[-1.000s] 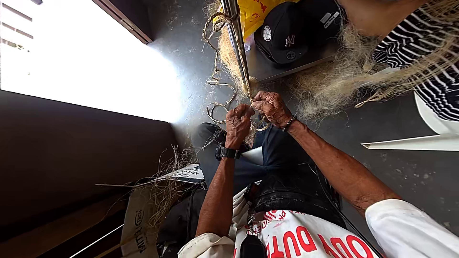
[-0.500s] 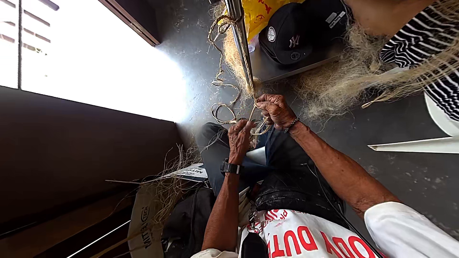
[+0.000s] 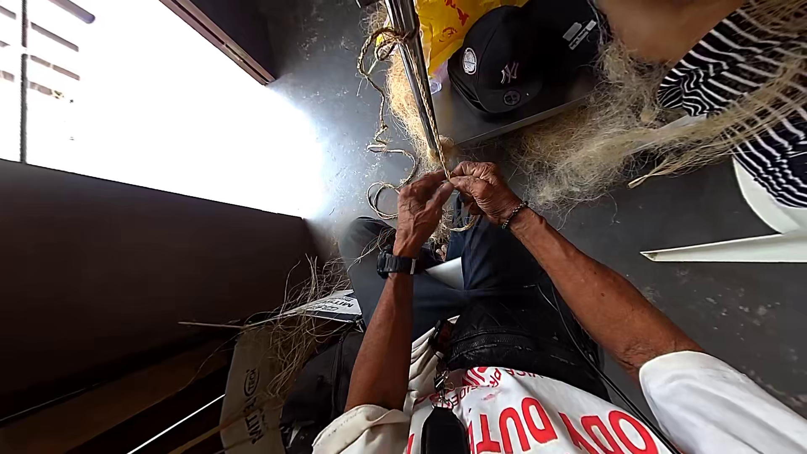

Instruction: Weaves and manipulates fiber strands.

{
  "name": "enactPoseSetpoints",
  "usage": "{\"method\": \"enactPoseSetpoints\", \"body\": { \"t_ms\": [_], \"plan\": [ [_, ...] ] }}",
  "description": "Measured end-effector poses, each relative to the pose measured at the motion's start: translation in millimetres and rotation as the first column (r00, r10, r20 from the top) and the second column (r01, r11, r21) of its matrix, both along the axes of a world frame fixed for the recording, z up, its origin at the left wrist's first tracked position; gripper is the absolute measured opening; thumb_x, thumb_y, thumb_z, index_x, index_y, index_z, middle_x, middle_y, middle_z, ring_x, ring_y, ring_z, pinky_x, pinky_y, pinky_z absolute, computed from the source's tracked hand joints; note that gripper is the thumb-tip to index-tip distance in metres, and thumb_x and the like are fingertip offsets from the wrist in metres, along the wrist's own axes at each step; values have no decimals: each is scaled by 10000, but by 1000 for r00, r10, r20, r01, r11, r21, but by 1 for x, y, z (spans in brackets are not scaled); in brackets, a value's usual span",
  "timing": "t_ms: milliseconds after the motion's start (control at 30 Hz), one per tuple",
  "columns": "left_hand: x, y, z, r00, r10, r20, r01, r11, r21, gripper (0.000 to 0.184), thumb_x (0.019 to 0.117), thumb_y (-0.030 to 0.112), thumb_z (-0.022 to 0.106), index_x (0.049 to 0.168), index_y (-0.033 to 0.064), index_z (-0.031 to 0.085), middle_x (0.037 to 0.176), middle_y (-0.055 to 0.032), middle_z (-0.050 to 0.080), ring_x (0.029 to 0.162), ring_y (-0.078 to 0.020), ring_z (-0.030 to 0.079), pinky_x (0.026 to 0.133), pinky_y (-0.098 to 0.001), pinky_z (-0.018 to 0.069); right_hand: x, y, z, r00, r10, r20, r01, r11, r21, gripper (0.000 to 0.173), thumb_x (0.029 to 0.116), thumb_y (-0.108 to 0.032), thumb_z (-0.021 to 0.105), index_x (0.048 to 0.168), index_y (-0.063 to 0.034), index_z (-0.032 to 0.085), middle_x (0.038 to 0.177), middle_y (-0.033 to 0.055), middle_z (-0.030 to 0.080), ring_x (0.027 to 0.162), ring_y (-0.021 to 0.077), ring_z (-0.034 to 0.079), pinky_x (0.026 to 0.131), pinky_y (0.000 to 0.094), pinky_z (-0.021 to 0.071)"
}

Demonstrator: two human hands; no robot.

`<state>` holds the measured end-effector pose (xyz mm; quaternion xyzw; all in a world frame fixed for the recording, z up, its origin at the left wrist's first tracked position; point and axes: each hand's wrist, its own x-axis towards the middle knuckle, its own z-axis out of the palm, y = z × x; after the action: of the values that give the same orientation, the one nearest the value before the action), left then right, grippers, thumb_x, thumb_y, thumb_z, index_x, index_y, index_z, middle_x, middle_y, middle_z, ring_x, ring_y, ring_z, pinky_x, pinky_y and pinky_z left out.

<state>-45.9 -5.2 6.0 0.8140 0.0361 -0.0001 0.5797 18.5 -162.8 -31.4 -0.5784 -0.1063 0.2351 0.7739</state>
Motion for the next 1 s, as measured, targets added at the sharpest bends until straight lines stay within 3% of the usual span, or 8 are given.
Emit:
{"method": "enactPoseSetpoints", "body": {
  "t_ms": [167, 267, 333, 400, 467, 700, 867, 1000],
  "plan": [
    [25, -3, -15, 995, 101, -11, -100, 963, -249, 30, 905, -1, 704, 886, 11, 723, 729, 1, 679, 580, -35, 553, 541, -208, 457, 5, -9, -3, 987, 32, 160, -15, 994, -107, 116, 993, -44, 580, 895, -38, 641, 564, -67, 458, 438, 7, 377, 412, 184, 320],
    [17, 3, -1, 998, 46, -31, -47, 999, -27, 77, 950, 90, 682, 875, 71, 683, 680, 20, 604, 548, -40, 506, 526, -201, 420, 3, -5, 2, 963, 68, 259, -2, 969, -246, 157, 1003, -85, 612, 875, 2, 639, 593, -8, 531, 479, 46, 471, 484, 223, 424],
    [14, 5, 7, 996, 12, -87, 4, 984, 178, 119, 993, 171, 651, 961, 62, 685, 715, -36, 599, 571, -116, 507, 543, -303, 428, 4, -5, 7, 932, 122, 341, 30, 913, -407, 186, 1004, -114, 619, 925, 39, 691, 751, 95, 681, 649, 152, 659, 684, 352, 583],
    [21, 4, 0, 995, 2, -98, 29, 950, 310, 177, 1013, 204, 629, 1003, 37, 689, 776, -82, 631, 646, -181, 569, 626, -407, 482, 8, -12, 7, 889, 175, 423, 88, 841, -533, 162, 981, -101, 617, 941, 21, 716, 852, 140, 715, 800, 234, 697, 801, 466, 562],
    [23, 1, -11, 995, 38, -88, -7, 945, 327, 195, 1016, 206, 619, 1001, 22, 683, 787, -98, 653, 679, -208, 609, 671, -452, 504, 8, -19, 11, 844, 212, 492, 175, 759, -627, 141, 967, -113, 620, 922, -19, 715, 808, 138, 697, 769, 286, 687, 730, 531, 545],
    [19, -26, -11, 903, 173, -393, -325, 873, -364, 172, 1054, 148, 529, 900, 103, 592, 666, -4, 609, 404, -34, 382, 364, -185, 294, -52, -10, 16, 710, 344, 614, 309, 631, -712, 135, 881, -66, 638, 981, -24, 719, 644, 133, 632, 584, 336, 661, 512, 524, 515],
    [10, -18, -12, 931, 136, -339, -297, 821, -487, 171, 1062, 119, 512, 897, 118, 559, 651, 11, 567, 413, -25, 367, 377, -161, 298, -39, -30, 13, 671, 231, 705, 315, 772, -552, 151, 953, -158, 669, 1000, -54, 768, 935, 121, 697, 875, 258, 692, 789, 447, 587],
    [10, -19, -12, 939, 139, -313, -280, 839, -466, 146, 1037, 100, 556, 895, 105, 592, 650, 5, 576, 411, -28, 370, 368, -162, 286, -1, -24, 19, 893, 97, 440, 142, 867, -478, 242, 1003, -142, 602, 1185, -11, 695, 1079, 116, 729, 974, 162, 707, 919, 360, 575]
  ]
}}
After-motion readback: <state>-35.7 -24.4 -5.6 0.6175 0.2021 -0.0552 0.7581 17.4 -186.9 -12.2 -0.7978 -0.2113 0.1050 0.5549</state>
